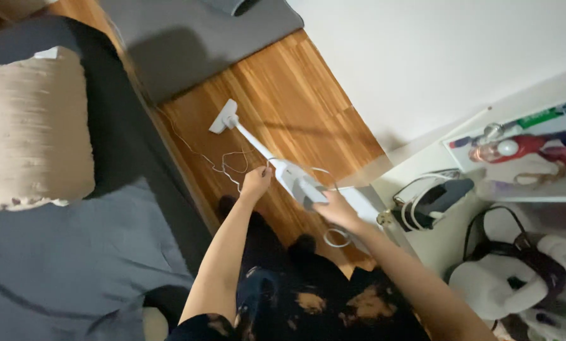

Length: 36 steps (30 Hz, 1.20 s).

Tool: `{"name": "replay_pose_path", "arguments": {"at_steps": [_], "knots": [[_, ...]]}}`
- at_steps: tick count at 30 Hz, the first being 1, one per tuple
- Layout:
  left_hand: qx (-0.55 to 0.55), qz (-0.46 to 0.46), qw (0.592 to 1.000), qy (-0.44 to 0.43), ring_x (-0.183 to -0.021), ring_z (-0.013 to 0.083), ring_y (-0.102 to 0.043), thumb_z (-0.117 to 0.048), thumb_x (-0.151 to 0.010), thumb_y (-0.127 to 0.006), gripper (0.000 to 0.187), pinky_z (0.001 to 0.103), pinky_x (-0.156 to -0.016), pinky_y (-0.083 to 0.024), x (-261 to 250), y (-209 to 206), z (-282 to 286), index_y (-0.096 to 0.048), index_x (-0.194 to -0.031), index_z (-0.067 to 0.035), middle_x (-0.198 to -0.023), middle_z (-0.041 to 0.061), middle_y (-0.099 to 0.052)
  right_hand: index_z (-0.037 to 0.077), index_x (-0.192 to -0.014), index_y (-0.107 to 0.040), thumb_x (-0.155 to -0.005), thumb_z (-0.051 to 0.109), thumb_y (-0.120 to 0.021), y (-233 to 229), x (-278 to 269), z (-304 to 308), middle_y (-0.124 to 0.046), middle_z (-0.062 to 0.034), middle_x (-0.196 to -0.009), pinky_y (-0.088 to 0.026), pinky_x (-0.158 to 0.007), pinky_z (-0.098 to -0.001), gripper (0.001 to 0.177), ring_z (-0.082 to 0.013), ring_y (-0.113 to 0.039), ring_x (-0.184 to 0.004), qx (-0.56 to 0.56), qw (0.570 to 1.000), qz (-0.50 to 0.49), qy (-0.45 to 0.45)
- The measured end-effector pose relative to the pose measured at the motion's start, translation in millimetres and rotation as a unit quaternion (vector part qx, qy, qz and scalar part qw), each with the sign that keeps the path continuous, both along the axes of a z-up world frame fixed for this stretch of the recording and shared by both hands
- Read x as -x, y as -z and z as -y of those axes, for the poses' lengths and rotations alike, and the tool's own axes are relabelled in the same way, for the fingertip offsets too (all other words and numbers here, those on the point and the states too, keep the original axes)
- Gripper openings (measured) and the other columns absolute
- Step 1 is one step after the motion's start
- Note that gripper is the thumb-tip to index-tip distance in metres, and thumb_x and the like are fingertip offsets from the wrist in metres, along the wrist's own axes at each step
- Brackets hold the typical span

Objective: Vacuum the floor and move a rug in a bedroom.

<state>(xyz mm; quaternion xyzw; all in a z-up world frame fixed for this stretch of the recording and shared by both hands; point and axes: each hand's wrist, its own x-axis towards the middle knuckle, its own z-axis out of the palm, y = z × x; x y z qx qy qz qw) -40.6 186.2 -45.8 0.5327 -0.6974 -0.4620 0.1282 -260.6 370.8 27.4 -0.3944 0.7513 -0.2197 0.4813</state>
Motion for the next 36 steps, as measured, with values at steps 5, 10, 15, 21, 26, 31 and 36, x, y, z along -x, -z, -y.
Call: {"name": "replay_pose_path", "arguments": {"at_steps": [5, 10, 15, 21, 26, 31, 36], "knots": [[0.029, 0.058, 0.996, -0.064, -0.082, 0.0408, -0.069, -0.036, -0.101, -0.057, 0.035, 0.048, -0.075, -0.054, -53, -46, 3, -0.071, -0.097, -0.004, -0.086, 0.023, -0.071, 0.004, -0.106, -0.074, -0.083, 0.034, -0.073, 9, -65, 74, -0.07, -0.0086, -0.067, -0.05, -0.049, -0.0327, 0.038, -0.0155, -0.064, -0.052, 0.07, 0.998, -0.008, -0.006], [0.016, 0.03, 0.992, -0.124, -0.07, 0.0316, -0.072, -0.033, -0.103, -0.055, 0.033, 0.041, -0.071, -0.055, -107, -62, 26, -0.069, -0.099, -0.003, -0.079, 0.019, -0.071, 0.006, -0.094, -0.067, -0.082, 0.03, -0.073, 0, -110, 167, -0.064, -0.0043, -0.06, -0.046, -0.041, -0.0337, 0.028, -0.0152, -0.058, -0.043, -0.03, 0.991, 0.105, 0.073], [-0.018, -0.026, 0.982, -0.187, -0.062, 0.0225, -0.065, -0.035, -0.104, -0.052, 0.035, 0.037, -0.063, -0.051, -128, -97, 55, -0.07, -0.102, -0.005, -0.07, 0.011, -0.067, 0.0, -0.076, -0.058, -0.082, 0.02, -0.074, 51, -121, 254, -0.055, -0.0084, -0.054, -0.037, -0.034, -0.0353, 0.027, -0.0173, -0.05, -0.037, 0.025, 0.972, 0.19, 0.137], [-0.013, -0.026, 0.982, -0.186, -0.063, 0.0206, -0.066, -0.036, -0.105, -0.054, 0.037, 0.035, -0.064, -0.051, -147, -68, 88, -0.069, -0.1, -0.003, -0.068, 0.012, -0.068, -0.002, -0.075, -0.06, -0.08, 0.012, -0.067, 7, -135, 311, -0.057, -0.0066, -0.056, -0.038, -0.035, -0.034, 0.017, -0.0137, -0.05, -0.038, 0.007, 0.97, 0.21, 0.121], [-0.042, -0.028, 0.982, -0.181, -0.064, 0.0195, -0.068, -0.035, -0.104, -0.054, 0.035, 0.035, -0.066, -0.053, -143, -62, 95, -0.07, -0.1, -0.005, -0.07, 0.01, -0.07, -0.001, -0.081, -0.062, -0.079, 0.014, -0.067, 22, -121, 277, -0.053, -0.0053, -0.054, -0.037, -0.034, -0.0344, 0.015, -0.0145, -0.048, -0.036, 0.004, 0.978, 0.183, 0.103], [-0.069, -0.035, 0.985, -0.152, -0.065, 0.0215, -0.07, -0.036, -0.103, -0.054, 0.035, 0.036, -0.066, -0.053, -101, -53, 76, -0.07, -0.101, -0.005, -0.071, 0.012, -0.071, 0.005, -0.089, -0.069, -0.079, 0.024, -0.072, 9, -60, 193, -0.055, -0.0033, -0.054, -0.039, -0.035, -0.0329, 0.021, -0.0122, -0.047, -0.036, -0.016, 0.988, 0.12, 0.101], [0.073, -0.072, 0.992, -0.073, -0.074, 0.0288, -0.065, -0.034, -0.104, -0.061, 0.033, 0.04, -0.068, -0.052, -36, -1, 33, -0.072, -0.101, -0.003, -0.08, 0.017, -0.07, 0.004, -0.078, -0.071, -0.079, 0.03, -0.08, -9, 4, 100, -0.063, -0.0048, -0.06, -0.04, -0.038, -0.0301, 0.027, -0.012, -0.053, -0.04, -0.01, 0.984, 0.042, 0.175]]}}
